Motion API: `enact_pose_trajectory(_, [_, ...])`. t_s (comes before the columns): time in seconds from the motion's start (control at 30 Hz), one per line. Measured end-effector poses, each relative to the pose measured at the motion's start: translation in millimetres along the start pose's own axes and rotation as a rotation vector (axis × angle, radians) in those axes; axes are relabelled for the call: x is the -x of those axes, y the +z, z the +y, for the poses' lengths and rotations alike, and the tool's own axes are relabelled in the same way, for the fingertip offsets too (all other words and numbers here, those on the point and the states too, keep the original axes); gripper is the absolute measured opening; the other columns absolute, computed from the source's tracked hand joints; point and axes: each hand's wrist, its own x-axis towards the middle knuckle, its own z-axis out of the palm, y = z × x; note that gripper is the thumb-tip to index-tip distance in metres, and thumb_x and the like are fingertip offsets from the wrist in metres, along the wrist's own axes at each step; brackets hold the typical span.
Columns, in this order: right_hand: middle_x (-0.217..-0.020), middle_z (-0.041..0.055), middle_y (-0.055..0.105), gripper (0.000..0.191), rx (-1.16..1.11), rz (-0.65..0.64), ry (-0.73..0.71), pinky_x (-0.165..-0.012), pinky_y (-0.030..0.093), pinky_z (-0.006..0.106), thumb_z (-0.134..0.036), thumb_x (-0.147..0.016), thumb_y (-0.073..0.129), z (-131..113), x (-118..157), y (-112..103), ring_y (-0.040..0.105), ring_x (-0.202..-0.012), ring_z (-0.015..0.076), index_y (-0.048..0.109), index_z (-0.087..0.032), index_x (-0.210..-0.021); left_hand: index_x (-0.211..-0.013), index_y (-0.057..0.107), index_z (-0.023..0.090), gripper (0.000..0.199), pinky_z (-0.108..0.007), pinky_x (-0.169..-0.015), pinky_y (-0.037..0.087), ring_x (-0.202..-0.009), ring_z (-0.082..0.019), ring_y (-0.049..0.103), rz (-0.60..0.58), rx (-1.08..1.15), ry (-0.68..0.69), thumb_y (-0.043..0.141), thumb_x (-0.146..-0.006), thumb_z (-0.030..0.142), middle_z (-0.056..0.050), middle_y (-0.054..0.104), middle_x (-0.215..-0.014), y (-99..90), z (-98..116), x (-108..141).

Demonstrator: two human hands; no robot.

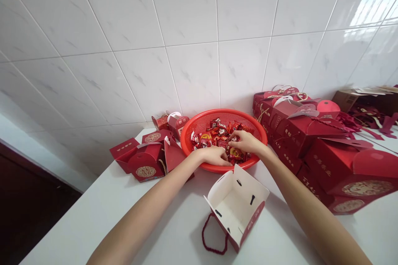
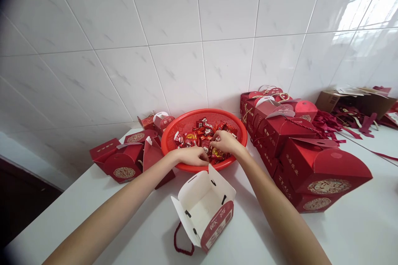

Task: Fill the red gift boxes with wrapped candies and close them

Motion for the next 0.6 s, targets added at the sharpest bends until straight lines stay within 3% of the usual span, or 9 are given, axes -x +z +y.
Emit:
enact_pose_trajectory(0.13, [-0.098,0.0079,0.075,0.012,-0.01,0.054,-0.006,-0.072,0.046,0.027,-0.023,-0.082,0.067,-0.8,0.7,-0.8,0.068,-0.088,0.0227,0.071,-0.018,-0.091,-0.125,0.068,0.017,0.043,-0.032,-0.098,0.046,-0.113,-0.026,0.065,-0.015,0.084,0.072,0.051,-0.093,0.041,-0.008,0.068,-0.131,1.2,-3.2,-3.2])
enact_pose_trajectory(0.27, [-0.101,0.0075,0.074,0.015,-0.041,0.061,-0.02,-0.075,0.046,0.027,-0.025,-0.081,0.068,0.4,-1.6,0.3,0.068,-0.09,0.0221,0.071,-0.018,-0.094,-0.138,0.058,0.022,0.046,-0.032,-0.108,0.039,-0.13,-0.025,0.055,-0.044,0.087,0.11,0.052,-0.093,0.032,-0.005,0.056,-0.147,0.6,-4.0,-4.1])
enact_pose_trajectory(0.33, [-0.101,0.0071,0.074,0.015,-0.064,0.063,-0.03,-0.075,0.046,0.027,-0.025,-0.08,0.069,1.8,-3.0,1.2,0.068,-0.091,0.0221,0.071,-0.018,-0.094,-0.131,0.062,0.023,0.041,-0.03,-0.101,0.043,-0.122,-0.024,0.06,-0.047,0.05,0.101,0.053,-0.092,0.028,-0.005,0.062,-0.14,0.0,-3.4,-3.3])
enact_pose_trajectory(0.47, [-0.091,0.0054,0.074,0.013,-0.131,0.076,-0.056,-0.073,0.045,0.028,-0.025,-0.079,0.069,5.0,-5.5,2.1,0.067,-0.086,0.0212,0.071,-0.018,-0.09,-0.094,0.068,0.018,0.017,-0.027,-0.071,0.045,-0.084,-0.021,0.065,0.032,0.01,0.012,0.056,-0.088,0.027,-0.005,0.074,-0.096,-0.3,-2.0,-1.5])
enact_pose_trajectory(0.6, [-0.088,0.0048,0.073,0.011,-0.25,0.083,-0.104,-0.074,0.047,0.027,-0.024,-0.082,0.064,7.3,-8.2,1.6,0.066,-0.083,0.0184,0.07,-0.016,-0.086,-0.081,0.057,0.018,0.018,-0.027,-0.064,0.041,-0.076,-0.019,0.06,0.282,0.13,-0.042,0.05,-0.09,0.032,-0.003,0.068,-0.084,-0.4,-2.0,-1.3])
